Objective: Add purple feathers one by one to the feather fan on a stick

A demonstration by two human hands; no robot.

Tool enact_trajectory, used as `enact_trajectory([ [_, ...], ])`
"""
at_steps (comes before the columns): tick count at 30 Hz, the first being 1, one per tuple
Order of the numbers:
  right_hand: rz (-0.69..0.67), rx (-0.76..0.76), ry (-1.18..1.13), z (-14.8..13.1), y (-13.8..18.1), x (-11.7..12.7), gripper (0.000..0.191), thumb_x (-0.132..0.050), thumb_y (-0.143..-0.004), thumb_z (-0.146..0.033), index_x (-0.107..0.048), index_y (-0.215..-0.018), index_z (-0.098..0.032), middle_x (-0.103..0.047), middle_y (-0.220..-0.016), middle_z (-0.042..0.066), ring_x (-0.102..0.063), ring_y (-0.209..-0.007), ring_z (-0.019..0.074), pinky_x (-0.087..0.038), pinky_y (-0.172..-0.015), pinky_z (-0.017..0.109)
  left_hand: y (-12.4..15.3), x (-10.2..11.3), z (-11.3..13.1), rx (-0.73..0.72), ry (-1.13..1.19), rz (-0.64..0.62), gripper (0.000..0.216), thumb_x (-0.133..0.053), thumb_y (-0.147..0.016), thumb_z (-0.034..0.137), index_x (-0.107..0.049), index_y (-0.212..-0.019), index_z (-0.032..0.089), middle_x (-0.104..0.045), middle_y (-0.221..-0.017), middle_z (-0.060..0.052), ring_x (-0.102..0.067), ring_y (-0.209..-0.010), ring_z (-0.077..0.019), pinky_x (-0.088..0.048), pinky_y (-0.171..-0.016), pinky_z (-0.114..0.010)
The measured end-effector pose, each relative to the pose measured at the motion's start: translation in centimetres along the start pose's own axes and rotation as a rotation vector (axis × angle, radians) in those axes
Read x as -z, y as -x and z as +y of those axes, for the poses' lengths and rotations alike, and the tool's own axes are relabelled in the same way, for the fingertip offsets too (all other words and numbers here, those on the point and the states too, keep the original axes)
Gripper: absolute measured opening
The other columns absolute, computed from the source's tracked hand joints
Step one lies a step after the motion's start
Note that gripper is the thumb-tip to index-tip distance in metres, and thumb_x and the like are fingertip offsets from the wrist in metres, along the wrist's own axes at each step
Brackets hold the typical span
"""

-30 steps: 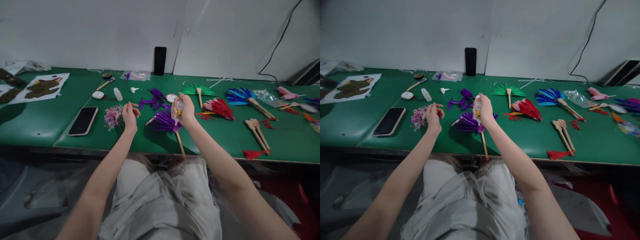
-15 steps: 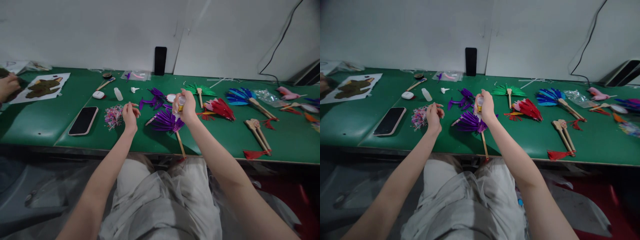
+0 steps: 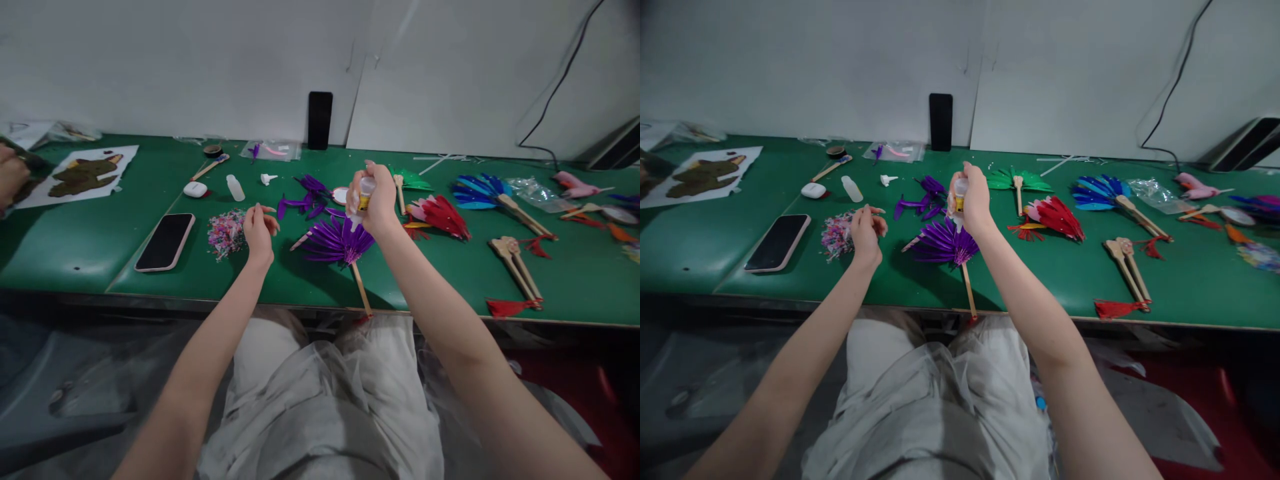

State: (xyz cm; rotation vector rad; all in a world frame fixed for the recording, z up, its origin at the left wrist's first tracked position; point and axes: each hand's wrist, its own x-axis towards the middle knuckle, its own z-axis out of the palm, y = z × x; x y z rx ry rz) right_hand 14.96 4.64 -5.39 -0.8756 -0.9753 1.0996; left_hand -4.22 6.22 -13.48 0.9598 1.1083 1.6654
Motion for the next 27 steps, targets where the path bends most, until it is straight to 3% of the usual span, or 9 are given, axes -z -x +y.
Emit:
enact_trajectory([
  [11,-0.055,-0.053,-0.033,0.5,3.8,1.4,0.059,-0.038,-0.089,-0.056,-0.038,-0.04,-0.023,-0.03,-0.031,-0.004,-0.032,-0.026,0.0088,-0.028,-0.03,0.023,0.1,-0.2,0.2,0.008,-0.004,0.003,0.035,-0.046,-0.097,0.028,-0.055,-0.063,0.019,-0.047,-0.04,0.005,-0.04,-0.034,-0.0068,-0.03,-0.039,-0.019],
  [16,-0.014,-0.051,-0.034,0.3,2.8,1.9,0.057,-0.036,-0.091,-0.051,-0.035,-0.041,-0.024,-0.03,-0.03,-0.004,-0.032,-0.026,0.0092,-0.029,-0.03,0.023,0.0,-0.3,0.3,0.014,0.003,0.008,0.037,-0.043,-0.098,0.024,-0.054,-0.063,0.019,-0.046,-0.039,0.005,-0.038,-0.033,-0.0066,-0.029,-0.038,-0.019],
  [21,0.009,-0.042,-0.034,0.7,1.6,0.9,0.057,-0.032,-0.093,-0.045,-0.033,-0.04,-0.024,-0.03,-0.029,-0.004,-0.033,-0.025,0.0098,-0.029,-0.03,0.024,0.0,0.0,0.4,0.017,0.005,-0.001,0.037,-0.043,-0.098,0.025,-0.055,-0.064,0.018,-0.046,-0.04,0.005,-0.039,-0.034,-0.006,-0.029,-0.038,-0.018],
  [27,-0.055,-0.077,-0.034,2.4,2.9,0.0,0.056,-0.038,-0.089,-0.052,-0.036,-0.04,-0.024,-0.033,-0.028,-0.003,-0.034,-0.024,0.0105,-0.03,-0.029,0.024,0.0,0.0,0.1,0.018,-0.001,0.003,0.035,-0.045,-0.097,0.029,-0.054,-0.065,0.018,-0.047,-0.041,0.005,-0.039,-0.034,-0.006,-0.03,-0.038,-0.018],
])
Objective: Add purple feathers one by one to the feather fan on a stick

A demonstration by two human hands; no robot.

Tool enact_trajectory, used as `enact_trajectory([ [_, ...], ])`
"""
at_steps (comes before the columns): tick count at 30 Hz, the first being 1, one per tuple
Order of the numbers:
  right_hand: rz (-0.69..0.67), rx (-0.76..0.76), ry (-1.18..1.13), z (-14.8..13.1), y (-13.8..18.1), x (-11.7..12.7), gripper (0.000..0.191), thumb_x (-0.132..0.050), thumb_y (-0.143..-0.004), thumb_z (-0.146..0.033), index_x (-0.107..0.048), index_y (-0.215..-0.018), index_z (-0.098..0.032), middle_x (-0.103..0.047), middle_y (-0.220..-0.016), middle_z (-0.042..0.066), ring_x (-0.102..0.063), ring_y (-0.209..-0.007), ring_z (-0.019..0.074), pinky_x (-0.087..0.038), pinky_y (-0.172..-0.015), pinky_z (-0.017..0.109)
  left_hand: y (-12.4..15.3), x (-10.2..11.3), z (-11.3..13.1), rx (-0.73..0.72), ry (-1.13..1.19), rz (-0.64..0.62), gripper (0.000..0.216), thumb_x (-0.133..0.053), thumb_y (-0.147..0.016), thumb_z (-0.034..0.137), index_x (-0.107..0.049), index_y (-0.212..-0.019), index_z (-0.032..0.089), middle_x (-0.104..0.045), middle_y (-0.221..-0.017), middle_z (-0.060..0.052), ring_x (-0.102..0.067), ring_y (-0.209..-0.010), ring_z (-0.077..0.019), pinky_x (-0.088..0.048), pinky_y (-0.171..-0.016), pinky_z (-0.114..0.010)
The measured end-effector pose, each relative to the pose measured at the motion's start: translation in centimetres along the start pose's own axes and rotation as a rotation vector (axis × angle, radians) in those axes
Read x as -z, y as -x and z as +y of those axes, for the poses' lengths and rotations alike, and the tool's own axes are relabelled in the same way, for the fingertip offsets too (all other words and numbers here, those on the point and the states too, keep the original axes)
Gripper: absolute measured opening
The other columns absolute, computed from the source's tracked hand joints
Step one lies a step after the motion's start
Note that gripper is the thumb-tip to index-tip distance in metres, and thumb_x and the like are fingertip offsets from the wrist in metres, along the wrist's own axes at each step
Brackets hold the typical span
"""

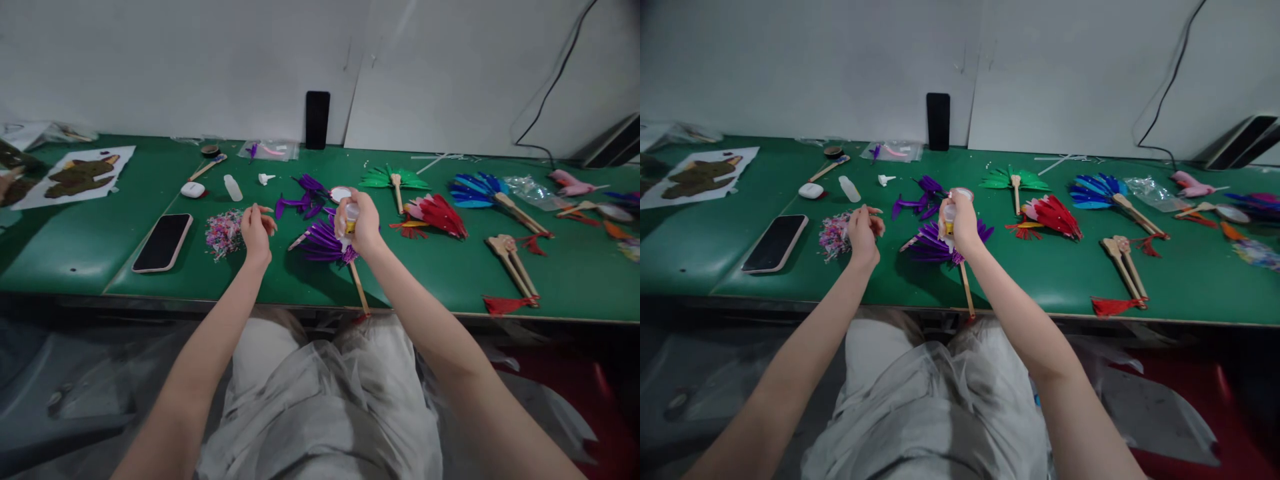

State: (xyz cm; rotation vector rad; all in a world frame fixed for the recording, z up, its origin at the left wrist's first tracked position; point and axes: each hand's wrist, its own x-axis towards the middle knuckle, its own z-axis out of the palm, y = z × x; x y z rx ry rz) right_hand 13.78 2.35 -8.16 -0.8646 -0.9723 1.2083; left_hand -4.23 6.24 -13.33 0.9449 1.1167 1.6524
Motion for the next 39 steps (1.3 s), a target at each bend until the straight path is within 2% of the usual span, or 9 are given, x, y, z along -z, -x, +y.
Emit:
enact_trajectory([
  [4,0.018,-0.002,-0.005,0.4,0.7,0.9,0.055,-0.042,-0.084,-0.056,-0.037,-0.039,-0.024,-0.033,-0.028,-0.003,-0.034,-0.024,0.0097,-0.029,-0.028,0.023,0.0,-0.1,0.0,-0.005,-0.003,0.003,0.034,-0.048,-0.096,0.031,-0.054,-0.064,0.019,-0.047,-0.041,0.005,-0.039,-0.033,-0.0062,-0.029,-0.037,-0.018],
  [11,0.085,-0.009,-0.007,-1.2,1.5,4.1,0.053,-0.041,-0.085,-0.053,-0.034,-0.041,-0.024,-0.03,-0.03,-0.004,-0.031,-0.025,0.0091,-0.027,-0.028,0.023,0.0,-0.1,0.0,-0.01,0.0,0.007,0.035,-0.044,-0.097,0.026,-0.054,-0.065,0.018,-0.047,-0.04,0.005,-0.038,-0.033,-0.0062,-0.029,-0.038,-0.018],
  [14,0.1,0.011,-0.008,-1.7,1.7,4.6,0.054,-0.041,-0.085,-0.054,-0.034,-0.041,-0.024,-0.029,-0.03,-0.004,-0.031,-0.025,0.0087,-0.028,-0.028,0.023,0.0,-0.1,0.0,-0.007,-0.002,0.011,0.035,-0.044,-0.097,0.027,-0.054,-0.065,0.018,-0.047,-0.039,0.005,-0.038,-0.033,-0.0062,-0.029,-0.038,-0.018],
  [19,0.069,0.031,-0.022,-1.3,1.6,2.8,0.055,-0.045,-0.08,-0.058,-0.037,-0.039,-0.023,-0.03,-0.029,-0.004,-0.032,-0.025,0.0087,-0.026,-0.028,0.023,0.0,-0.2,0.1,-0.001,-0.008,0.019,0.035,-0.046,-0.096,0.03,-0.053,-0.064,0.018,-0.046,-0.039,0.006,-0.038,-0.033,-0.0061,-0.029,-0.038,-0.018],
  [25,-0.038,0.051,-0.028,-0.7,1.2,0.0,0.054,-0.04,-0.085,-0.056,-0.036,-0.042,-0.024,-0.032,-0.03,-0.004,-0.034,-0.026,0.0098,-0.029,-0.03,0.024,0.1,-0.1,0.3,0.001,-0.009,0.009,0.036,-0.042,-0.098,0.024,-0.053,-0.064,0.018,-0.046,-0.04,0.005,-0.038,-0.034,-0.0063,-0.029,-0.038,-0.019],
  [28,-0.05,0.067,0.001,-0.9,0.7,0.2,0.053,-0.04,-0.085,-0.057,-0.035,-0.044,-0.024,-0.033,-0.031,-0.004,-0.035,-0.026,0.0104,-0.03,-0.031,0.025,0.2,-0.1,0.3,0.003,-0.008,0.009,0.037,-0.039,-0.099,0.021,-0.053,-0.064,0.018,-0.046,-0.04,0.005,-0.038,-0.034,-0.0065,-0.029,-0.038,-0.019],
  [35,0.066,0.124,0.012,-2.4,-1.4,2.3,0.051,-0.036,-0.087,-0.051,-0.034,-0.044,-0.025,-0.03,-0.031,-0.004,-0.03,-0.027,0.0094,-0.026,-0.032,0.025,0.1,-0.2,0.2,0.009,-0.01,0.015,0.036,-0.043,-0.098,0.024,-0.053,-0.063,0.018,-0.045,-0.039,0.005,-0.038,-0.033,-0.0067,-0.029,-0.038,-0.019],
  [39,0.072,0.155,-0.005,-2.9,-1.8,1.6,0.052,-0.033,-0.088,-0.049,-0.034,-0.043,-0.024,-0.029,-0.032,-0.003,-0.031,-0.029,0.0099,-0.027,-0.033,0.025,0.1,-0.1,0.2,0.009,-0.012,0.012,0.036,-0.045,-0.097,0.027,-0.053,-0.063,0.019,-0.046,-0.04,0.005,-0.039,-0.034,-0.0067,-0.029,-0.039,-0.019],
])
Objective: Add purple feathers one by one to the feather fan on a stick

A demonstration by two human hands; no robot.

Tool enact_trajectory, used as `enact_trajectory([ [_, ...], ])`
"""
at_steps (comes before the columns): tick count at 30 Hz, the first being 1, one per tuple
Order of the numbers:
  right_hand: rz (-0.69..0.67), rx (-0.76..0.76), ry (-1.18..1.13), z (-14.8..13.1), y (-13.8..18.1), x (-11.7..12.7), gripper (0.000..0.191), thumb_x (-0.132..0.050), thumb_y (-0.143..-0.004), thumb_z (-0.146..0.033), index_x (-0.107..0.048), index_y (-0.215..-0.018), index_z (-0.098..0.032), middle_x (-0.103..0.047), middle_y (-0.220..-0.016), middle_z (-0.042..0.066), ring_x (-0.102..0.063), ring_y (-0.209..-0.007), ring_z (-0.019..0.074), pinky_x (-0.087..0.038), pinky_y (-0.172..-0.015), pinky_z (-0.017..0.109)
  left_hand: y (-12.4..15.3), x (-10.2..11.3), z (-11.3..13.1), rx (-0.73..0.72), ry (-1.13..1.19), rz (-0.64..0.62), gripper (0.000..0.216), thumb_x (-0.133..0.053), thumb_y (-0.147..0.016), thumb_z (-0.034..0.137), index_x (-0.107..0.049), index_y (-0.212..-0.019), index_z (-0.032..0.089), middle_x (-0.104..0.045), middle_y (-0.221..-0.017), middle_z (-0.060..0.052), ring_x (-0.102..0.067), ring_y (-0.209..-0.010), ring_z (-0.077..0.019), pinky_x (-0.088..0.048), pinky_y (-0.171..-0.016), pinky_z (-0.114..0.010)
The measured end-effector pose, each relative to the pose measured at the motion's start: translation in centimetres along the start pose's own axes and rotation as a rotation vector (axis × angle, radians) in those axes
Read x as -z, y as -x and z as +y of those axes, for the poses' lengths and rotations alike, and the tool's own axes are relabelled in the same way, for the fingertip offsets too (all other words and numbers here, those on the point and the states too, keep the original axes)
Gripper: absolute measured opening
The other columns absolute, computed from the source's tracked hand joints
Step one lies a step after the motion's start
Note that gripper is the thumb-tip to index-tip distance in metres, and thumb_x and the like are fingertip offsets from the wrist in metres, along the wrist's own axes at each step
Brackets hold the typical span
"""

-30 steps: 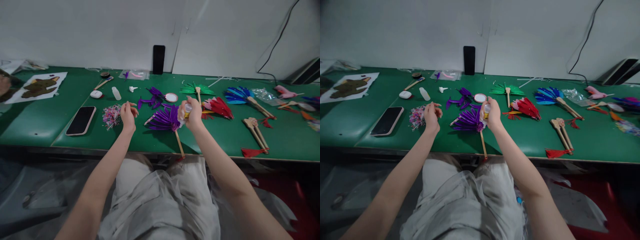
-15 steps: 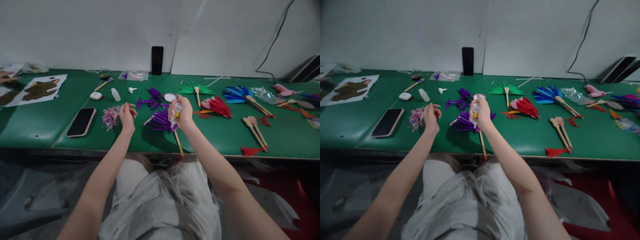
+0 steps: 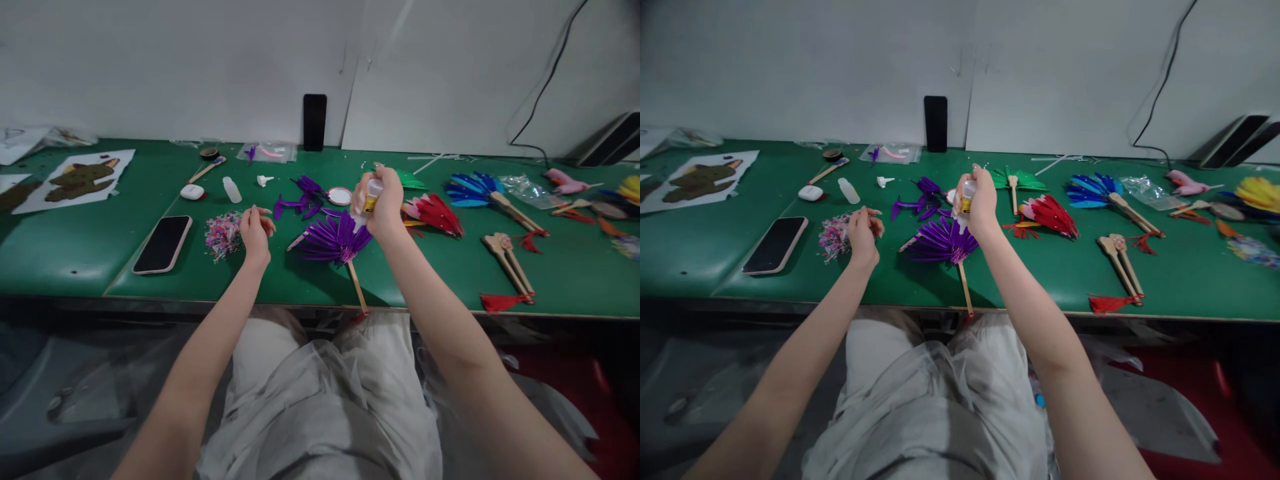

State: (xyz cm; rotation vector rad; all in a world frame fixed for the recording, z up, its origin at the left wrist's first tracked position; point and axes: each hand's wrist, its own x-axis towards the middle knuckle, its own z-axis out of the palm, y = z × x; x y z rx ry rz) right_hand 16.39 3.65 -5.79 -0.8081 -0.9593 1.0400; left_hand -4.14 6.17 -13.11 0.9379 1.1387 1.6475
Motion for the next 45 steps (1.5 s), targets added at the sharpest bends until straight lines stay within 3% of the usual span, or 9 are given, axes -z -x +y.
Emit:
enact_trajectory([
  [8,-0.013,-0.026,-0.004,0.0,0.3,-1.7,0.059,-0.032,-0.091,-0.059,-0.031,-0.043,-0.023,-0.028,-0.035,-0.003,-0.032,-0.029,0.0094,-0.03,-0.033,0.025,0.0,0.1,-0.2,-0.001,-0.013,-0.005,0.035,-0.046,-0.096,0.03,-0.052,-0.063,0.019,-0.046,-0.041,0.005,-0.038,-0.033,-0.0061,-0.03,-0.039,-0.019],
  [15,0.022,-0.071,0.026,0.8,0.6,-1.4,0.059,-0.033,-0.09,-0.058,-0.033,-0.041,-0.024,-0.032,-0.029,-0.003,-0.034,-0.027,0.0095,-0.03,-0.031,0.023,0.0,0.2,-0.2,-0.004,-0.012,-0.016,0.035,-0.046,-0.096,0.03,-0.054,-0.064,0.019,-0.046,-0.041,0.005,-0.038,-0.034,-0.0065,-0.031,-0.039,-0.019],
  [20,0.018,-0.099,0.01,1.7,0.6,-1.4,0.058,-0.032,-0.092,-0.048,-0.035,-0.039,-0.024,-0.034,-0.028,-0.003,-0.034,-0.026,0.0094,-0.028,-0.03,0.023,-0.1,0.2,-0.3,-0.007,-0.018,-0.009,0.035,-0.046,-0.097,0.029,-0.053,-0.064,0.019,-0.046,-0.041,0.005,-0.038,-0.033,-0.0065,-0.03,-0.038,-0.018],
  [36,0.031,-0.126,0.039,3.3,0.9,0.4,0.053,-0.041,-0.084,-0.057,-0.034,-0.041,-0.026,-0.033,-0.025,-0.004,-0.034,-0.024,0.0103,-0.028,-0.03,0.023,0.0,0.2,-0.3,-0.01,-0.034,-0.009,0.035,-0.046,-0.096,0.032,-0.054,-0.065,0.019,-0.046,-0.042,0.005,-0.039,-0.034,-0.0064,-0.031,-0.039,-0.018],
  [45,0.025,-0.118,0.021,3.5,1.2,0.9,0.049,-0.038,-0.086,-0.05,-0.032,-0.044,-0.026,-0.031,-0.027,-0.005,-0.033,-0.024,0.01,-0.027,-0.03,0.024,-0.1,0.2,-0.3,-0.009,-0.037,-0.008,0.035,-0.045,-0.097,0.03,-0.054,-0.064,0.019,-0.047,-0.041,0.005,-0.039,-0.034,-0.0067,-0.031,-0.039,-0.019],
])
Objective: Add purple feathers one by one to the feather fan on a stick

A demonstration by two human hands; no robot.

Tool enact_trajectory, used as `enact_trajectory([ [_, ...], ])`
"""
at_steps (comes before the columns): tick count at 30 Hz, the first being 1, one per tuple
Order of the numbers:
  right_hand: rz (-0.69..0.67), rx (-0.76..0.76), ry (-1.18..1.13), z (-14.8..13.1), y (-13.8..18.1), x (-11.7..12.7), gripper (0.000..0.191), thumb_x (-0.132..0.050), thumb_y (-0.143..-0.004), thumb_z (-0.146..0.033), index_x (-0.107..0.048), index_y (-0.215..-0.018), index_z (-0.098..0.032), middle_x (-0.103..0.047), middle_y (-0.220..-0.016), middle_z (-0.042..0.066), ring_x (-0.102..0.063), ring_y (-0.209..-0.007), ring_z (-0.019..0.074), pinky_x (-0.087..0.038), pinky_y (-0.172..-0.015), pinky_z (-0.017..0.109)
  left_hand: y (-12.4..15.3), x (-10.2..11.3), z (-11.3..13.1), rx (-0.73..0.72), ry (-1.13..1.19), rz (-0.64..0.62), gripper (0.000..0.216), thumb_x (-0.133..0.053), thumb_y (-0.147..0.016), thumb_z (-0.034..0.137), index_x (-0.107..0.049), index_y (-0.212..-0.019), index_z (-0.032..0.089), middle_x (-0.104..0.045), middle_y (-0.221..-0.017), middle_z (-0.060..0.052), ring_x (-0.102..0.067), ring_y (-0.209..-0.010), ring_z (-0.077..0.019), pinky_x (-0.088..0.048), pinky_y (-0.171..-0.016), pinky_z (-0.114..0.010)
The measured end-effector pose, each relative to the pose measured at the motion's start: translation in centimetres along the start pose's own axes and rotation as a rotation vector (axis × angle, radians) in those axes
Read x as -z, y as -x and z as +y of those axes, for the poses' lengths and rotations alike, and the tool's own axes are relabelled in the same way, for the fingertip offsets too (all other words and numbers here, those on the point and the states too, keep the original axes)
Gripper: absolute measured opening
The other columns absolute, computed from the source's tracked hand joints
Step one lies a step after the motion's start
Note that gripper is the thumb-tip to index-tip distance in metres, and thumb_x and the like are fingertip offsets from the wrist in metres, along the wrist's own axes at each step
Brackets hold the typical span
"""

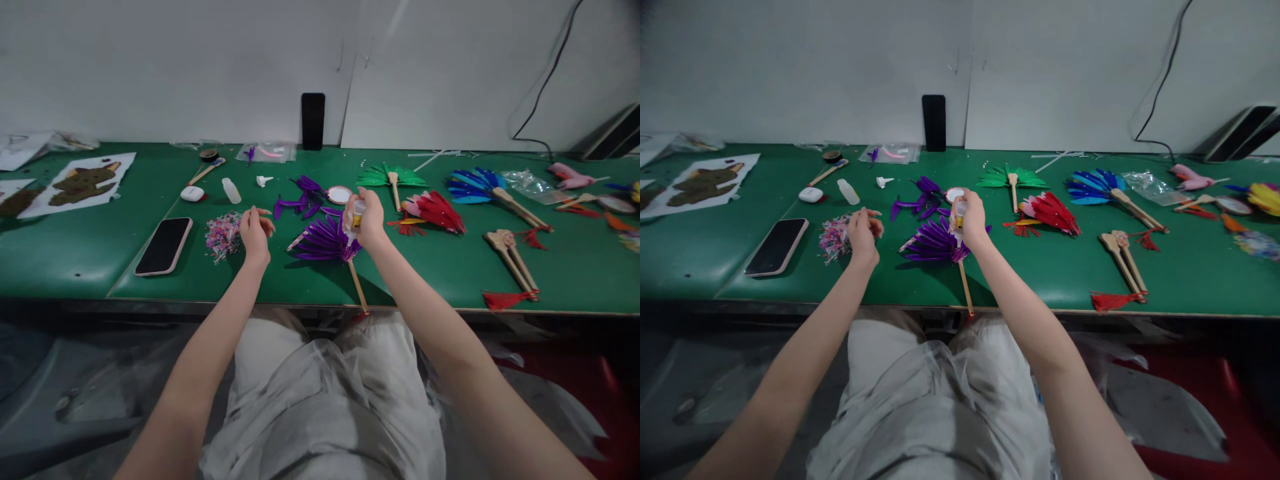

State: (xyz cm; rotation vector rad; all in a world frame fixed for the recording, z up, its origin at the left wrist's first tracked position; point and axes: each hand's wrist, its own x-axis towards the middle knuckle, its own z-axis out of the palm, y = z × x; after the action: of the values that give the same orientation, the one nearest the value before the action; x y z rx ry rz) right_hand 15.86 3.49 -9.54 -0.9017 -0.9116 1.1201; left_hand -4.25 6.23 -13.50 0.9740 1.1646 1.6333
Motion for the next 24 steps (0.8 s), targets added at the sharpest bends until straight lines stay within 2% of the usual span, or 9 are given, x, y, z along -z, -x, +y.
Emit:
enact_trajectory([
  [8,-0.049,0.036,-0.034,-1.1,-0.3,-1.2,0.051,-0.04,-0.085,-0.056,-0.033,-0.044,-0.025,-0.033,-0.032,-0.004,-0.036,-0.029,0.0114,-0.033,-0.035,0.027,-0.2,0.2,-0.4,-0.02,-0.013,-0.002,0.034,-0.046,-0.096,0.033,-0.054,-0.065,0.02,-0.047,-0.041,0.005,-0.039,-0.033,-0.0069,-0.031,-0.039,-0.019],
  [12,-0.057,0.111,-0.077,-3.6,-0.7,-0.7,0.053,-0.035,-0.087,-0.054,-0.035,-0.043,-0.024,-0.033,-0.038,-0.002,-0.037,-0.035,0.011,-0.037,-0.041,0.028,-0.1,0.0,-0.1,-0.071,-0.035,-0.008,0.034,-0.045,-0.096,0.035,-0.052,-0.066,0.021,-0.046,-0.042,0.005,-0.039,-0.034,-0.0074,-0.031,-0.039,-0.02],
  [15,-0.051,0.154,-0.133,-6.2,-0.7,0.4,0.053,-0.033,-0.088,-0.056,-0.039,-0.047,-0.023,-0.033,-0.046,-0.002,-0.038,-0.04,0.0109,-0.039,-0.044,0.028,0.4,-0.2,0.4,-0.172,-0.067,-0.031,0.032,-0.043,-0.098,0.036,-0.051,-0.07,0.021,-0.047,-0.045,0.006,-0.042,-0.038,-0.0084,-0.034,-0.042,-0.021],
  [19,0.018,0.141,-0.208,-8.9,0.0,1.4,0.055,-0.025,-0.091,-0.058,-0.04,-0.052,-0.022,-0.034,-0.052,-0.002,-0.041,-0.045,0.0109,-0.04,-0.049,0.027,1.9,-1.0,1.3,-0.335,-0.142,-0.127,0.025,-0.044,-0.097,0.033,-0.055,-0.077,0.021,-0.051,-0.055,0.004,-0.05,-0.051,-0.0094,-0.042,-0.057,-0.024],
  [22,0.046,0.126,-0.279,-9.6,0.7,1.2,0.056,-0.023,-0.091,-0.059,-0.04,-0.052,-0.022,-0.032,-0.055,-0.002,-0.039,-0.047,0.0111,-0.039,-0.051,0.028,3.6,-2.6,2.8,-0.428,-0.226,-0.258,0.012,-0.064,-0.087,0.032,-0.063,-0.085,0.02,-0.059,-0.068,0.0,-0.056,-0.07,-0.0132,-0.044,-0.075,-0.029],
  [24,0.059,0.137,-0.289,-9.4,0.9,0.8,0.056,-0.025,-0.089,-0.061,-0.038,-0.051,-0.022,-0.031,-0.055,-0.002,-0.037,-0.047,0.0115,-0.038,-0.052,0.028,4.7,-4.3,4.1,-0.489,-0.304,-0.377,0.02,-0.078,-0.073,0.035,-0.069,-0.086,0.022,-0.063,-0.077,-0.002,-0.057,-0.085,-0.0183,-0.04,-0.088,-0.034],
])
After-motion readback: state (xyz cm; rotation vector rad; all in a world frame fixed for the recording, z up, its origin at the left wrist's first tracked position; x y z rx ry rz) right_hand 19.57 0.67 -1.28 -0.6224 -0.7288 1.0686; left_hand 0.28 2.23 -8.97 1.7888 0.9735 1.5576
